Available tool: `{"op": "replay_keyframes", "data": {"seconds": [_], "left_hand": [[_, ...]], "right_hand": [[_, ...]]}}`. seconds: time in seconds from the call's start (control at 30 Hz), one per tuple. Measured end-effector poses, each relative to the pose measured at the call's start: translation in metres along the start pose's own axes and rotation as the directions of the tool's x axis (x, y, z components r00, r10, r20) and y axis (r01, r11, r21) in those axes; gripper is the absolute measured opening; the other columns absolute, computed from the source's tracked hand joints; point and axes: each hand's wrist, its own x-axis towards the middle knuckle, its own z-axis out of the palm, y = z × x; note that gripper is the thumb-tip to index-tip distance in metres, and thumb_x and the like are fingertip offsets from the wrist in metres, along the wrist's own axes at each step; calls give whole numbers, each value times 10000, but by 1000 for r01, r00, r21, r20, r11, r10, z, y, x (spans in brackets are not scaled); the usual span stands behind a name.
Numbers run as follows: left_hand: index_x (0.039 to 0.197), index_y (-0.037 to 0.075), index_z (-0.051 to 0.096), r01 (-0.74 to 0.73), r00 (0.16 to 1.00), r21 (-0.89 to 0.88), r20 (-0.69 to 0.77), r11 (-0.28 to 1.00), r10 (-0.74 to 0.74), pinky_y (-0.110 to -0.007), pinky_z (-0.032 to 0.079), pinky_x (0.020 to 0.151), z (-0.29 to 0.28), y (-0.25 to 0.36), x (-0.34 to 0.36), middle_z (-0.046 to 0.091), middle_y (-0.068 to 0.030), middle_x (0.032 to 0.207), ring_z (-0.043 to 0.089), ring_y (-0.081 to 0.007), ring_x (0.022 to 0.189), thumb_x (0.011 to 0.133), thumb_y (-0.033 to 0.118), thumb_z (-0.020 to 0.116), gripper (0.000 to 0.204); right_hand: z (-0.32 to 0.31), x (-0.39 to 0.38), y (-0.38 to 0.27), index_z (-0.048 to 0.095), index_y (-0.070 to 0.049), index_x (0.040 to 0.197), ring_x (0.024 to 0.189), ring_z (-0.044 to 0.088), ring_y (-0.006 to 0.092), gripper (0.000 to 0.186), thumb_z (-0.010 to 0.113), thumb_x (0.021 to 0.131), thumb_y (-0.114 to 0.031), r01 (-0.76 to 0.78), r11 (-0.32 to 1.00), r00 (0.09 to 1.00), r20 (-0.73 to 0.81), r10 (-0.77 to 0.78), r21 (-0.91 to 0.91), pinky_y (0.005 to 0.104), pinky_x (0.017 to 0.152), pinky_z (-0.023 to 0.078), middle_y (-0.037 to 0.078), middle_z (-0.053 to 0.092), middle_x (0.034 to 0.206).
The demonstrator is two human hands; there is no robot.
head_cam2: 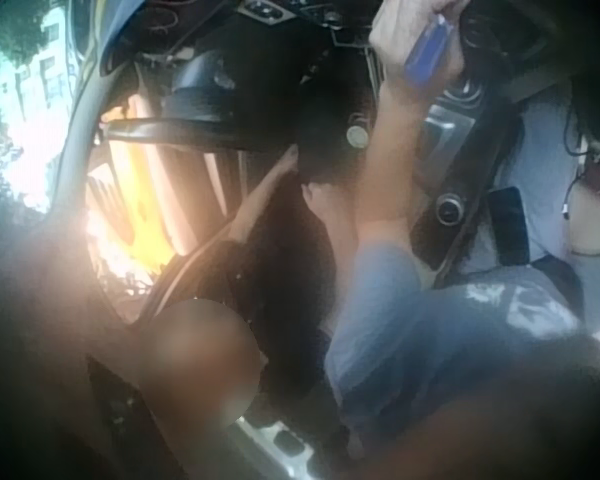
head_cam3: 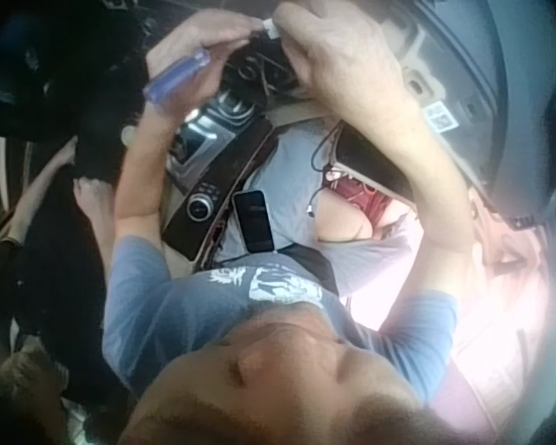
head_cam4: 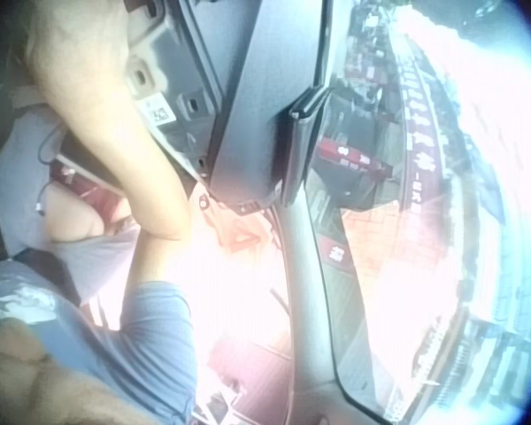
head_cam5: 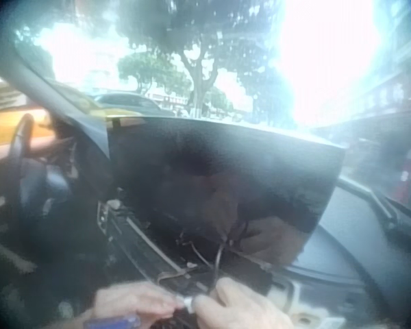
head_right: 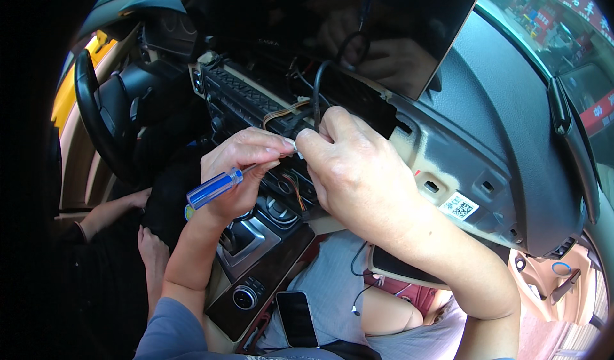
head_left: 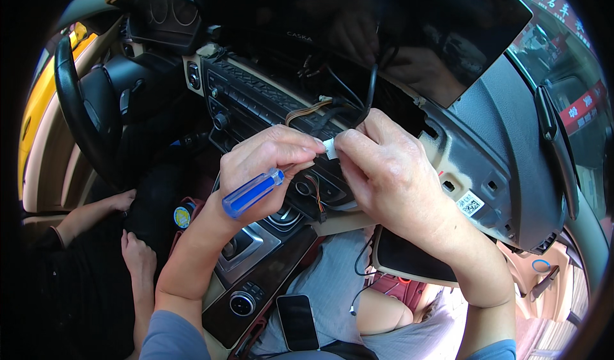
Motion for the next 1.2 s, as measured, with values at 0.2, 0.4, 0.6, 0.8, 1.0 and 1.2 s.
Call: {"op": "replay_keyframes", "data": {"seconds": [0.2,0.4,0.6,0.8,1.0,1.2], "left_hand": [[1077,22,674,27,993,-14,-118,1000,-28,-372,652,865,15,-1,-4,797,-167,1058,794,-300,998,923,-57,786,206],[1089,14,656,19,980,-31,-196,999,-25,-376,634,887,26,-3,-10,783,-168,1037,765,-278,987,1026,3,711,85],[1081,31,657,68,917,-111,-384,992,-106,-351,605,903,49,-1,-16,781,-133,1041,735,-268,1062,999,-29,731,126],[1099,15,621,131,867,-159,-459,979,-191,-339,591,965,63,6,-19,766,-135,1066,674,-270,1194,1017,-58,688,129],[1124,12,616,198,842,-234,-456,952,-288,-341,592,993,62,10,-17,756,-146,1080,694,-289,1192,1021,-65,678,143],[1106,24,633,167,898,-119,-390,979,-201,-377,613,935,49,5,-15,767,-140,1070,730,-316,1144,1024,-39,690,118]], "right_hand": [[0,0,1,638,-8,949,805,657,295,99,696,874,20,4,1000,1000,11,-4,11,408,660,574,151,565,905],[1,-1,2,697,-34,1003,805,666,316,140,757,890,24,-16,999,1000,-17,17,44,408,647,535,143,618,909],[0,-2,2,630,-11,960,840,670,320,94,692,891,-1,7,1000,1000,1,-7,-1,421,703,583,164,567,919],[-1,-3,1,613,-14,969,850,670,320,114,703,900,-5,3,1000,1000,24,-2,-20,418,706,578,162,569,931],[-1,-3,1,620,-14,975,847,667,307,118,716,906,-5,16,999,1000,17,-16,-39,404,701,575,158,565,926],[0,-2,0,624,-15,962,848,669,304,111,714,899,0,12,999,1000,8,-12,-45,403,698,575,156,568,927]]}}
